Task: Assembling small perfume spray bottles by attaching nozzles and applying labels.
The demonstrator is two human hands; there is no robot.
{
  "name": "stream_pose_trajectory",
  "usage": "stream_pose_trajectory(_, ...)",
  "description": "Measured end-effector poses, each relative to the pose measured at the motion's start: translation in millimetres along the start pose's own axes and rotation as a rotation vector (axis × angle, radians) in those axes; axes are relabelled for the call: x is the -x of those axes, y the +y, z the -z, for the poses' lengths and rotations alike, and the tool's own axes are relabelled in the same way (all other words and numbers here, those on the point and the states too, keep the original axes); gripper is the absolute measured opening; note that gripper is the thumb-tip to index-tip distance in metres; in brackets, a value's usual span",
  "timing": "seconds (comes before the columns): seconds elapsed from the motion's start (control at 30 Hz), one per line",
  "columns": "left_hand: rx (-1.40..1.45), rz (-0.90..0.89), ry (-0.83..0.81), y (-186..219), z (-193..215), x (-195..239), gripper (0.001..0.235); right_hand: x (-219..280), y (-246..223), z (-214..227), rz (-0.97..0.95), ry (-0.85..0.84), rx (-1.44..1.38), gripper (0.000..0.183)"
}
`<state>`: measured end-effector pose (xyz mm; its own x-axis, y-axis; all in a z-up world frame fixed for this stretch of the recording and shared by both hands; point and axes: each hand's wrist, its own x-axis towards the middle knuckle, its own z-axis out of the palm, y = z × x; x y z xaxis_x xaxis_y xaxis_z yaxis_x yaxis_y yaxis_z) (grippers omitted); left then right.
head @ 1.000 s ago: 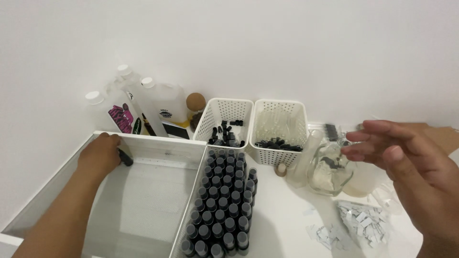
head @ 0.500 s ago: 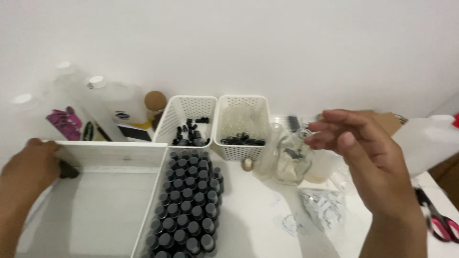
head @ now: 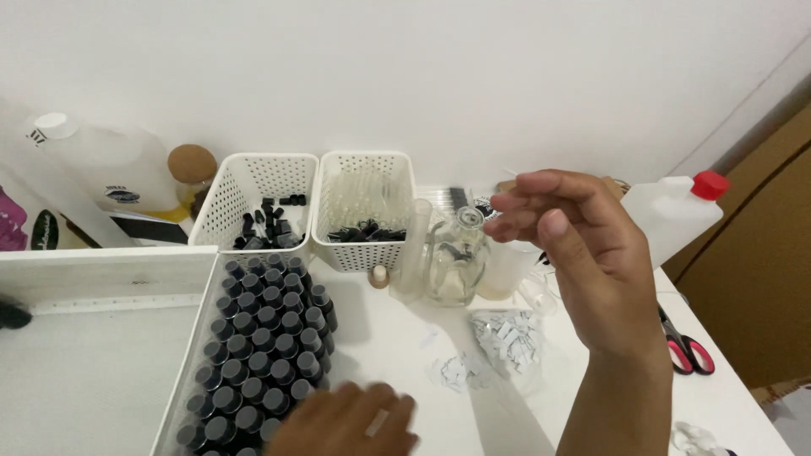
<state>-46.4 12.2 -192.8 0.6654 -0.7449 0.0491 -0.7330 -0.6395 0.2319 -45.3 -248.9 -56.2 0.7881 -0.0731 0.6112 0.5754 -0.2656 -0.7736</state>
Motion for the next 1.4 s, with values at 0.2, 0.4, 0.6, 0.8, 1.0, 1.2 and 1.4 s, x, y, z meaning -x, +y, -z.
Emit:
stream_pose_trajectory(0.2,-0.304,-0.129,0.562,11.5,-110.1,-23.7,0.033,10.5,-9.6,9.2,0.032,-0.02,-0.028,0.034)
stream_pose_trajectory(0.4,-0.07,0.304,-0.165,-22.4,44.7,-31.7,0.035,6.7,6.5,3.5,-0.006,-0.046,-0.061,0.028)
stream_pose_trajectory(0.6,-0.148,0.299,0.295,-62.5,43.4,-52.1,0.032,2.1,46.3,-9.8,-0.326,-0.56,0.499,0.017)
stream_pose_trajectory(0.8,-0.305,0.298,0.269,-66.9,25.1,-63.2,0.027,20.0,111.2,-36.6,-0.68,-0.871,0.881,0.028)
stream_pose_trajectory(1.0,-0.233,0.327,0.215,-36.2,30.3,-62.3,0.036,24.6,120.1,-43.6,-0.702,-0.999,0.912,0.028)
stream_pose_trajectory(1.2,0.014,0.21,-0.096,20.7,-33.6,-57.1,0.043,22.3,121.9,-31.5,-0.745,-1.034,1.04,0.011)
stream_pose_trajectory(1.4,0.072,0.018,0.231,10.7,-109.1,-71.0,0.021,14.9,100.1,-20.8,-0.857,-0.963,0.936,0.014)
